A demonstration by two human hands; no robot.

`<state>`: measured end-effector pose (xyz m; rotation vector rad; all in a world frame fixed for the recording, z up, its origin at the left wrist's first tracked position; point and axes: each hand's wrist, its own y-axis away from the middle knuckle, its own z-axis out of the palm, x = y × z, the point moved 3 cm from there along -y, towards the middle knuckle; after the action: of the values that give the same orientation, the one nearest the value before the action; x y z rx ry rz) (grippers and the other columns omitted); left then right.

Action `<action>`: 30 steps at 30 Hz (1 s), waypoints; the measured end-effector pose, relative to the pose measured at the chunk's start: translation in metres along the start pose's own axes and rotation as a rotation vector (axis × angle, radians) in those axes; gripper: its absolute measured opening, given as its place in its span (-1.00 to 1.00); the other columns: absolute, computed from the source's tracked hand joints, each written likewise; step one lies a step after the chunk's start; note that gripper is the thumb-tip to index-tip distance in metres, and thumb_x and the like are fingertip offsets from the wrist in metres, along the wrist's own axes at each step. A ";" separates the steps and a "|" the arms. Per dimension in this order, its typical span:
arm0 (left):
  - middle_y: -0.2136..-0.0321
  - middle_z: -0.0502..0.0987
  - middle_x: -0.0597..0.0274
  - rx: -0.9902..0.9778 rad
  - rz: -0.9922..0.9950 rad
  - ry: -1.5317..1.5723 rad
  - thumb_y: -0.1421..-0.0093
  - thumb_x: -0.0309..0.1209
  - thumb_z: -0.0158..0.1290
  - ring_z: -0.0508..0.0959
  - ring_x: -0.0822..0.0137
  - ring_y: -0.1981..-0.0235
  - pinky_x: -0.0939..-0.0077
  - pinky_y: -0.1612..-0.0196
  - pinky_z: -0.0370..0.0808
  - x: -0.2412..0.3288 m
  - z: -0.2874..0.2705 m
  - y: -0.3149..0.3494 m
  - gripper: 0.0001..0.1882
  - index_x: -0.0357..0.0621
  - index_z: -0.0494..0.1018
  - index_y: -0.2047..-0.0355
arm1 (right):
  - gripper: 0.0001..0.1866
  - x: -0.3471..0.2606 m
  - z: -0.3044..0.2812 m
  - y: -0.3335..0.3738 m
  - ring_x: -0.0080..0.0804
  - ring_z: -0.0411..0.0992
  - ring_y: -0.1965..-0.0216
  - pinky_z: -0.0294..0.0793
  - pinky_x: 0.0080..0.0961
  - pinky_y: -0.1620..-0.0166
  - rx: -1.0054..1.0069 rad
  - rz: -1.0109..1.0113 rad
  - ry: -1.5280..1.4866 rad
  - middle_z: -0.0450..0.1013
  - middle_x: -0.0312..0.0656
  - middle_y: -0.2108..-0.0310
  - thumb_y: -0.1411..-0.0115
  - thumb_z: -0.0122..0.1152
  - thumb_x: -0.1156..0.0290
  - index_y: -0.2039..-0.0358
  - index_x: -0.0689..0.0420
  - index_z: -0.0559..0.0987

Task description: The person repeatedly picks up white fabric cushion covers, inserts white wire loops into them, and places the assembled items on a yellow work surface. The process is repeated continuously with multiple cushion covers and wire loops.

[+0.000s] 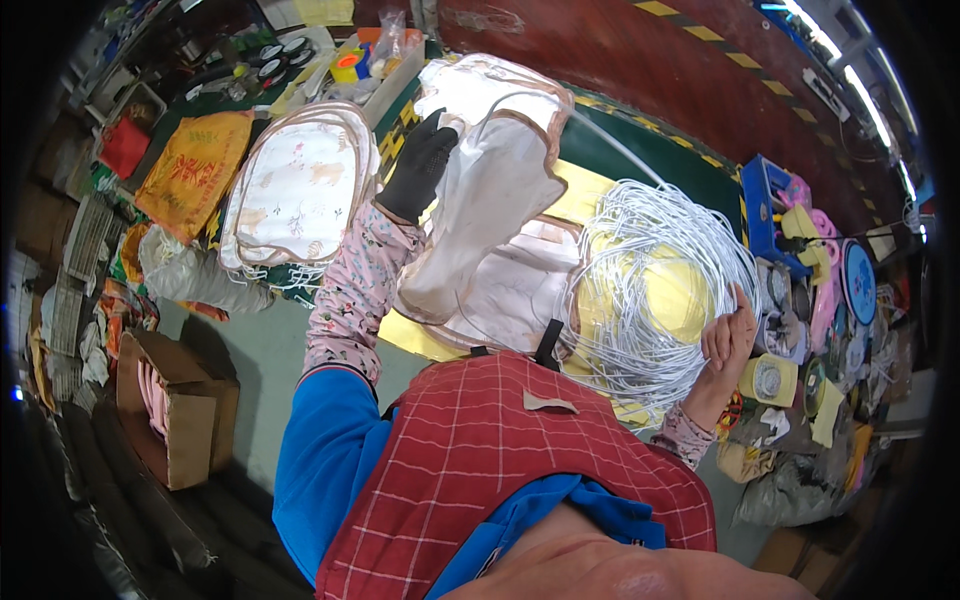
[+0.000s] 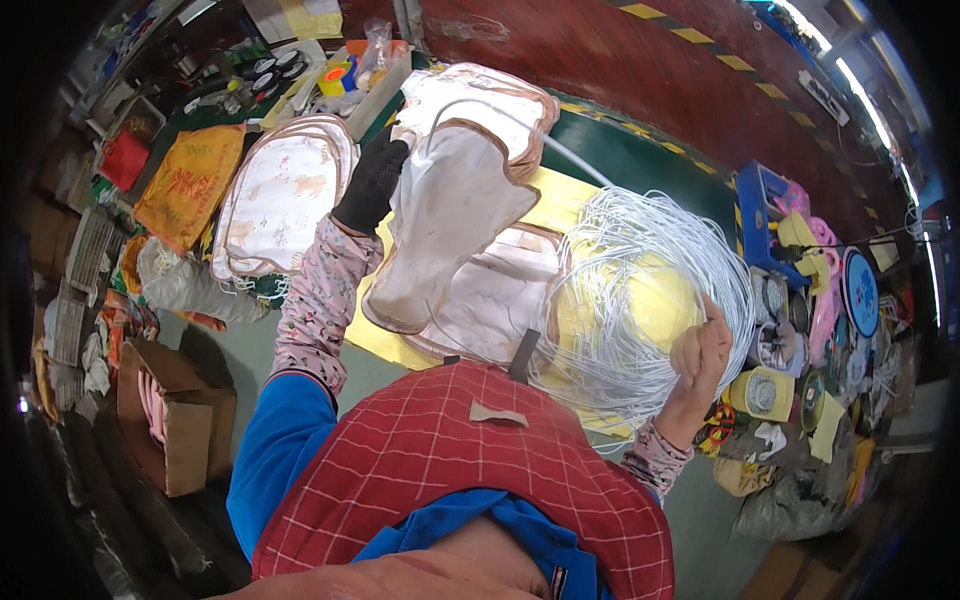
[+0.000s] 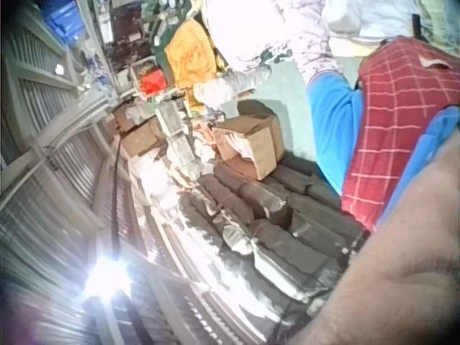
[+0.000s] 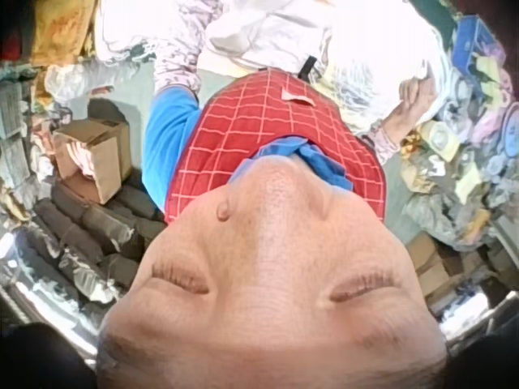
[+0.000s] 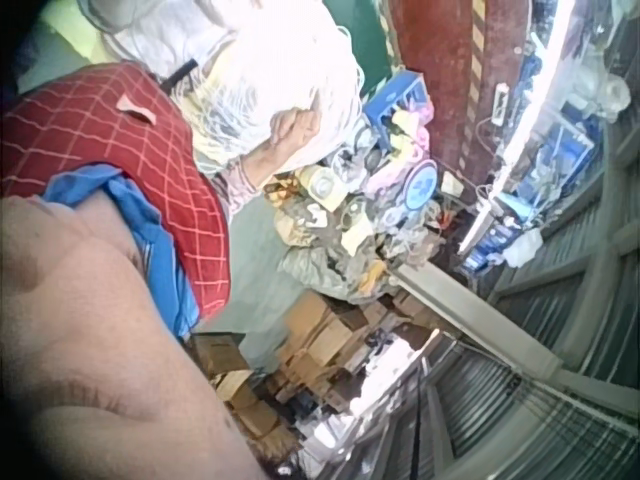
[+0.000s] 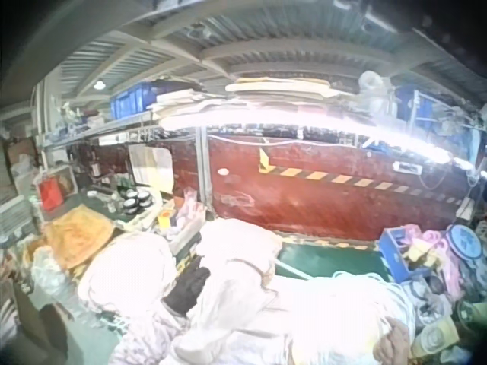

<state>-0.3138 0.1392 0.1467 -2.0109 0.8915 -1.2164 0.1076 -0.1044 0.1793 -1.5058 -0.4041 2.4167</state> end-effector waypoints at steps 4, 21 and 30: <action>0.20 0.43 0.09 -0.081 -0.215 0.316 -0.03 -0.60 0.05 0.44 0.10 0.14 0.34 0.02 0.36 0.079 -0.012 -0.042 -0.81 -0.22 0.44 0.29 | -0.58 0.008 0.028 -0.020 -0.73 -0.01 0.90 0.00 -0.77 0.80 -0.247 0.092 0.622 0.14 -0.43 0.86 -0.30 -0.20 0.37 -0.08 0.37 0.26; 0.47 0.50 0.20 -0.201 0.187 -0.234 0.07 -0.36 0.15 0.51 0.25 0.45 0.36 0.37 0.40 0.172 0.010 -0.047 -0.63 -0.19 0.43 0.22 | -0.63 0.027 0.149 -0.056 -0.43 0.45 0.19 0.38 -0.58 0.09 -0.289 -0.114 0.969 0.48 -0.06 0.18 -0.12 -0.11 0.57 0.04 0.31 0.44; 0.61 0.46 0.23 -0.154 0.190 -0.086 -0.03 -0.19 0.04 0.50 0.15 0.59 0.27 0.54 0.36 0.150 0.023 -0.031 -0.77 0.07 0.46 0.31 | -0.55 0.025 0.157 -0.052 -0.52 0.47 0.27 0.40 -0.64 0.19 -0.279 -0.014 1.007 0.52 -0.11 0.27 0.01 0.01 0.57 0.03 0.20 0.46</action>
<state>-0.2333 0.0415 0.2354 -2.0276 1.1343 -0.9762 -0.0404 -0.0621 0.2436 -2.5367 -0.5017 1.3245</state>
